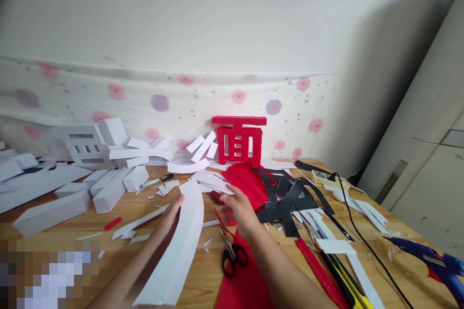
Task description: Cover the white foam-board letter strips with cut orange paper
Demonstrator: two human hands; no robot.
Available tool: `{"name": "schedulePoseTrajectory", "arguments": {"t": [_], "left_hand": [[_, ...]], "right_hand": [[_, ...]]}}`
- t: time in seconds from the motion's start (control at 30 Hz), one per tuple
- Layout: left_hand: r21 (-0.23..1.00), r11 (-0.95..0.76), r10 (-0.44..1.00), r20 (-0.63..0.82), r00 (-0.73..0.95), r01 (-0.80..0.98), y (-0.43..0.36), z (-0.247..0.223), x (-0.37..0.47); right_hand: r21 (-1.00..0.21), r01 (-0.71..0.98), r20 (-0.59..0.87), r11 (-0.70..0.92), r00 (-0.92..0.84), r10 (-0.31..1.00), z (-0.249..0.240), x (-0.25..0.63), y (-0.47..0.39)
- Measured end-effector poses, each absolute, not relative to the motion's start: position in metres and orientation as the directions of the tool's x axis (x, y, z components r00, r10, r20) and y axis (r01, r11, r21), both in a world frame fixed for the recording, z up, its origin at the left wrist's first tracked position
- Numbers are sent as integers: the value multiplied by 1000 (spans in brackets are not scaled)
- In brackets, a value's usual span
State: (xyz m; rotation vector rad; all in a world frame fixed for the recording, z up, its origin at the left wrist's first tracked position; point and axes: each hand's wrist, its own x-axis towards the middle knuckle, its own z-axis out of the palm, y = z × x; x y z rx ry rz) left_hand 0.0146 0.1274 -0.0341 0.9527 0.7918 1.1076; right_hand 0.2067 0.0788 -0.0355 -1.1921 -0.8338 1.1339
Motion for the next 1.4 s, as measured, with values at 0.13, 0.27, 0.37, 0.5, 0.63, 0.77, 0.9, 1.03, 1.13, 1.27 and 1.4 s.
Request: {"name": "schedulePoseTrajectory", "arguments": {"t": [0.13,0.27,0.37,0.5,0.63,0.77,0.9,1.03,1.13,1.27,1.4], "left_hand": [[926,148,946,-30,323,-348,127,-35,16],[931,169,942,-56,331,-324,123,-33,18],[942,175,940,-74,333,-286,123,-35,18],[943,171,929,-58,365,-286,124,-40,17],[948,163,931,-56,361,-274,120,-37,19],[942,199,927,-92,365,-268,115,-33,21],[942,224,921,-120,372,-250,116,-39,23],[938,211,925,-101,366,-276,121,-48,24],[914,242,922,-112,371,-325,120,-52,24],[892,281,914,-136,382,-354,116,-54,25],[902,271,912,-128,390,-337,118,-57,25]], "right_hand": [[-994,-111,-37,8,394,918,-1,253,115],[-999,54,21,-9,542,840,29,299,156],[-989,127,18,-74,604,797,36,321,176],[-973,199,38,-116,636,771,33,336,190],[-959,268,120,-89,673,730,30,354,203],[-954,297,198,-37,719,666,22,378,223],[-971,237,186,10,737,650,5,395,246],[-988,140,147,67,710,689,-4,402,264],[-992,73,122,99,656,745,-5,404,266],[-992,-6,99,123,557,825,-6,403,259],[-974,-79,139,211,526,839,0,399,248]]}}
